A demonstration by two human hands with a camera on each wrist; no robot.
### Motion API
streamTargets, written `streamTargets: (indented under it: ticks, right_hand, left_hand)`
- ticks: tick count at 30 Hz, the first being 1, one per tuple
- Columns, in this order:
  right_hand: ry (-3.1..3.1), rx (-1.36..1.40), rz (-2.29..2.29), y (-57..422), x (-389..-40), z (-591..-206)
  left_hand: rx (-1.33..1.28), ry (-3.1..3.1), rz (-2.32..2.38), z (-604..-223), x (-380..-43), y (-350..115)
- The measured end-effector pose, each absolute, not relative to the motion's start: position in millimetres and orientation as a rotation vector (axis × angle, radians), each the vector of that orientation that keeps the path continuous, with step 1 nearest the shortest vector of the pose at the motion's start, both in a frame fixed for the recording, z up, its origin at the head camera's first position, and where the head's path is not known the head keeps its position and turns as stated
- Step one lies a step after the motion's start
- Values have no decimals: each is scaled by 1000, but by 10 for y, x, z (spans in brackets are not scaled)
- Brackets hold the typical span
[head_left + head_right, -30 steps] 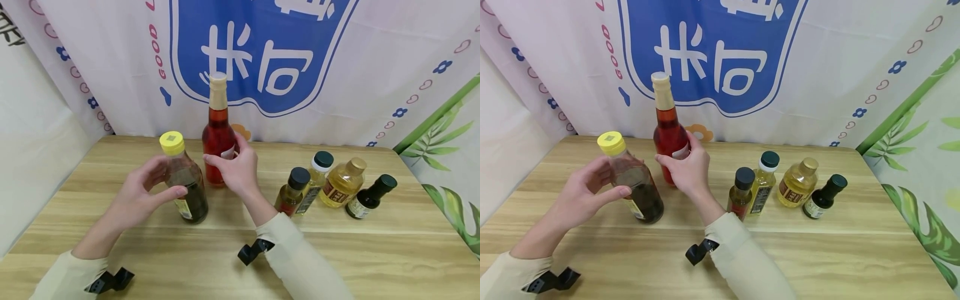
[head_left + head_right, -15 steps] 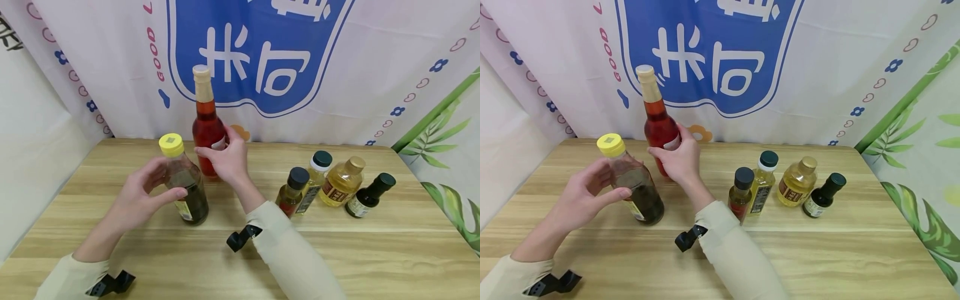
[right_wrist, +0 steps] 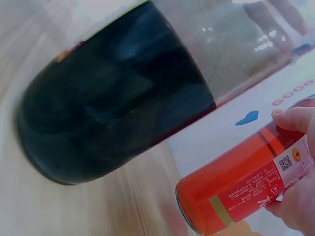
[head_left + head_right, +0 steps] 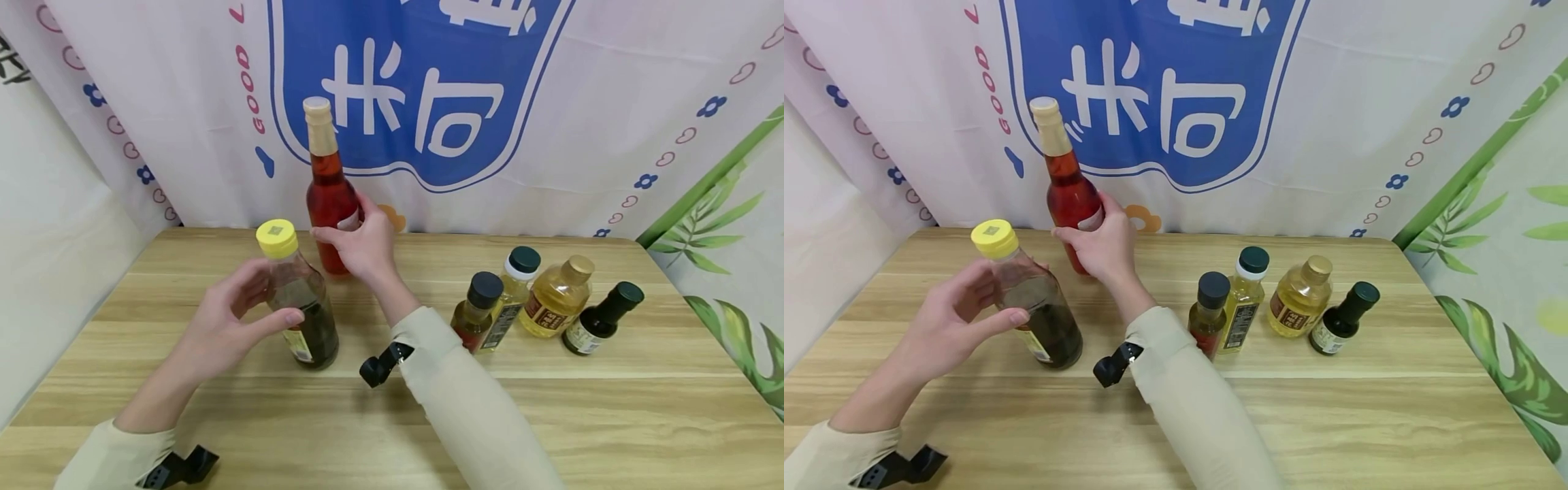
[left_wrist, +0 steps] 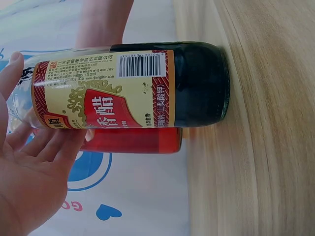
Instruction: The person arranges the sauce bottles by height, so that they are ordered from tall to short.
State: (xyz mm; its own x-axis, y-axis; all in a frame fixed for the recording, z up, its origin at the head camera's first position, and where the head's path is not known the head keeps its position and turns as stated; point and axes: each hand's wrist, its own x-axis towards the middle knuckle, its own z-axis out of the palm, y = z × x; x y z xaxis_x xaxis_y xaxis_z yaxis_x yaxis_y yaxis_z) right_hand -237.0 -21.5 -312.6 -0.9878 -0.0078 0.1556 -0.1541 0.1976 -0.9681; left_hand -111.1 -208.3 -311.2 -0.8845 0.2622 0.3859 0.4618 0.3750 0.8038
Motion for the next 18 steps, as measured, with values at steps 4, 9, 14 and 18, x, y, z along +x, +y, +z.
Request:
streamTargets:
  ticks: [4, 9, 14, 18]
  right_hand:
    - [-2328, 167, 1918, -232, -2440, -3114]
    - [-2343, 152, 1910, -266, -2486, -3100]
    - [-2370, 138, 1904, -298, -2516, -3122]
    - [-2362, 124, 1922, -307, -2549, -3163]
  left_hand:
    - [-651, -2440, -1519, -3116, -1114, -2084]
    - [-653, -2439, -1509, -3115, -1111, -2089]
    - [-640, -2453, -1502, -3107, -1100, -2097]
    - [-634, -2465, -1506, -3101, -1098, -2094]
